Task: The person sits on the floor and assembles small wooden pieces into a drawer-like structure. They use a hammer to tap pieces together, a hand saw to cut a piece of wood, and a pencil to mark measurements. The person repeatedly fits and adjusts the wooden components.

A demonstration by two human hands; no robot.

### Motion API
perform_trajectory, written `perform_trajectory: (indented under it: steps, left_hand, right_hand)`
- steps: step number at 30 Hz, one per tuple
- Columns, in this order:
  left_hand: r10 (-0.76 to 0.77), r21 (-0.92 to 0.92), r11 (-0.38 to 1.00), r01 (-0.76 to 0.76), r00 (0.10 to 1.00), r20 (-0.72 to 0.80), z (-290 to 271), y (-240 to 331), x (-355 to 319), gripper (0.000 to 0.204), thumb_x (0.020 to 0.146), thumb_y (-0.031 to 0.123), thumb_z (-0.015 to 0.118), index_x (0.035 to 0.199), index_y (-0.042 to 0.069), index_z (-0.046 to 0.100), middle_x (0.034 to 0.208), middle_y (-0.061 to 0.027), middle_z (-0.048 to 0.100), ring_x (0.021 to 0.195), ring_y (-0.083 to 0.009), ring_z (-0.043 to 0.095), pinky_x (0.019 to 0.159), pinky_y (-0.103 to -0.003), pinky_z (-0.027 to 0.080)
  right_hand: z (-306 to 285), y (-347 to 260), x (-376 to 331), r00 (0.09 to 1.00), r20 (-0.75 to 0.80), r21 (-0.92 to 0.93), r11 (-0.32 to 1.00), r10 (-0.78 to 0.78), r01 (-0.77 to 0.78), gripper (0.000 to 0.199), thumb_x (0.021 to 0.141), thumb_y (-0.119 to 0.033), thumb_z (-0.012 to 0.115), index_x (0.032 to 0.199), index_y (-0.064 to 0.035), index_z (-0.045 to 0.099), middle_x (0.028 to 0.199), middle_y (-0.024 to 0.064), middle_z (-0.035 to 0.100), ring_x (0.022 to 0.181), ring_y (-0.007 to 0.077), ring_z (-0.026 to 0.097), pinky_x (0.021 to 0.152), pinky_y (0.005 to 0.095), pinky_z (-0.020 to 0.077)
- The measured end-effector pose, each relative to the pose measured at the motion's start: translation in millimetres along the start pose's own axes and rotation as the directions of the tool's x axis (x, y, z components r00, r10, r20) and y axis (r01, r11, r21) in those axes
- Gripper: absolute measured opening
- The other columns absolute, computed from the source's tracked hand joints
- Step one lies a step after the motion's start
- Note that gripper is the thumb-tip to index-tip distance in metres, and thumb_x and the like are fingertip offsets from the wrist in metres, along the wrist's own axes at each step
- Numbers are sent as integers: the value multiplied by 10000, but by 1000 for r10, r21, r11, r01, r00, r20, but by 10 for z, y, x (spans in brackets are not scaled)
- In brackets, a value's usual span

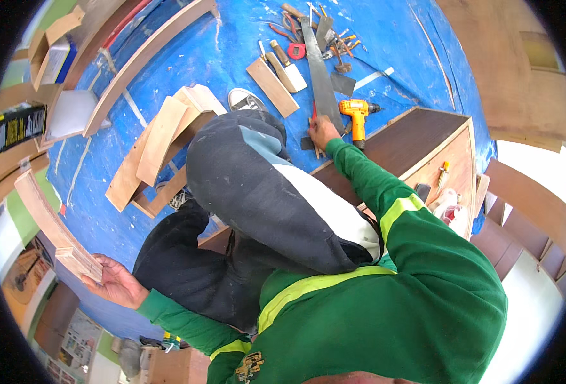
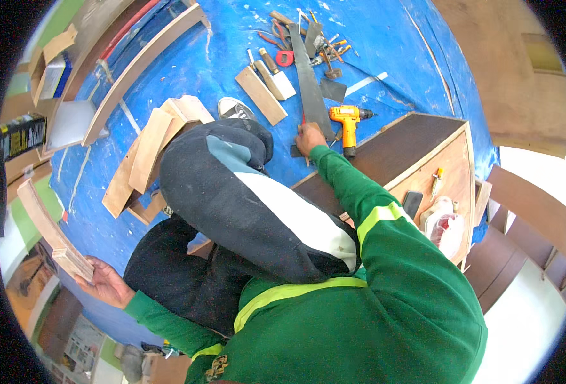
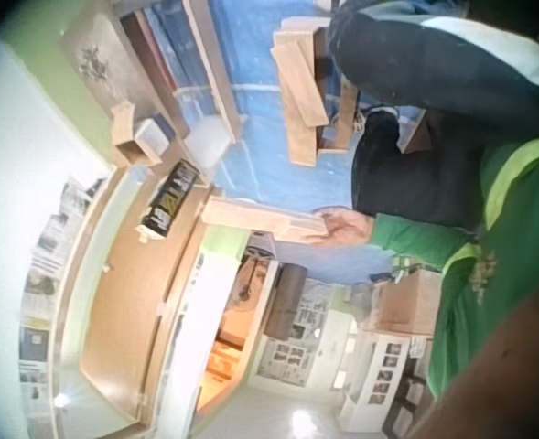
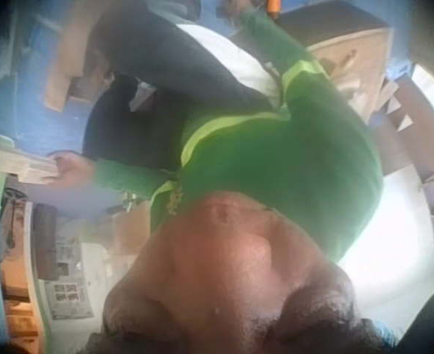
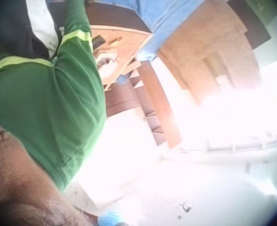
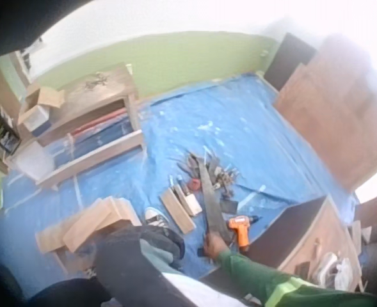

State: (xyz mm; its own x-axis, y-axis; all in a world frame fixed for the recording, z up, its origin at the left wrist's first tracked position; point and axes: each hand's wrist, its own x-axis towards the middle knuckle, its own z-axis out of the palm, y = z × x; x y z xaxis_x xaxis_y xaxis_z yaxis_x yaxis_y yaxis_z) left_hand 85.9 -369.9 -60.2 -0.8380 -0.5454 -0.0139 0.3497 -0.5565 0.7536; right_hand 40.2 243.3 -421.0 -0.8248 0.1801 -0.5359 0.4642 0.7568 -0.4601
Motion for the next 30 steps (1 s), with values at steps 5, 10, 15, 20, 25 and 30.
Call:
perform_trajectory:
  steps: [5,10,15,20,25,30]
  left_hand:
    - [-13,72,997,8,997,73,165,-90,23,546,1069,202,713,1517,-37,511,1481,-228,602,1213,-316,653,1025,-408,621]
    - [8,117,993,-10,1000,20,413,-253,81,522,1068,203,716,1487,-46,529,1446,-214,615,1167,-308,655,993,-397,624]
    - [22,124,992,-22,1000,-5,407,-240,80,515,1063,197,723,1469,-58,534,1412,-205,618,1126,-306,649,971,-391,627]
    - [-49,22,999,49,999,-7,498,-293,32,528,1053,190,735,1473,-55,530,1412,-197,601,1159,-304,623,982,-390,620]
    - [-56,-13,998,56,998,-20,481,-315,31,539,1050,191,739,1486,-39,522,1425,-194,587,1195,-298,607,994,-403,614]
    - [-67,-64,996,66,998,-11,509,-331,34,545,1041,186,752,1481,-40,523,1416,-203,583,1199,-296,607,1001,-411,610]
  right_hand:
    - [165,-114,625,982,-74,194,968,174,-157,658,892,-440,787,1366,1,671,1262,321,727,1271,437,678,1076,496,551]
    - [493,-97,1212,965,145,206,947,219,-246,537,895,-431,830,1213,-11,723,967,180,769,859,266,746,787,404,588]
    - [379,-334,1039,990,114,441,889,78,-121,369,927,-283,808,1130,15,729,930,161,803,817,262,798,784,412,634]
    - [81,-58,903,983,51,848,513,175,-135,199,1046,-157,718,1179,-12,684,972,94,769,824,213,782,708,325,638]
    - [-146,395,1044,923,73,875,421,377,-241,303,1061,-193,720,1254,32,657,997,100,765,843,215,788,713,319,650]
    - [-310,81,859,804,-575,-105,962,148,-252,601,965,-371,795,1341,69,633,1389,344,587,1271,480,586,1101,522,492]
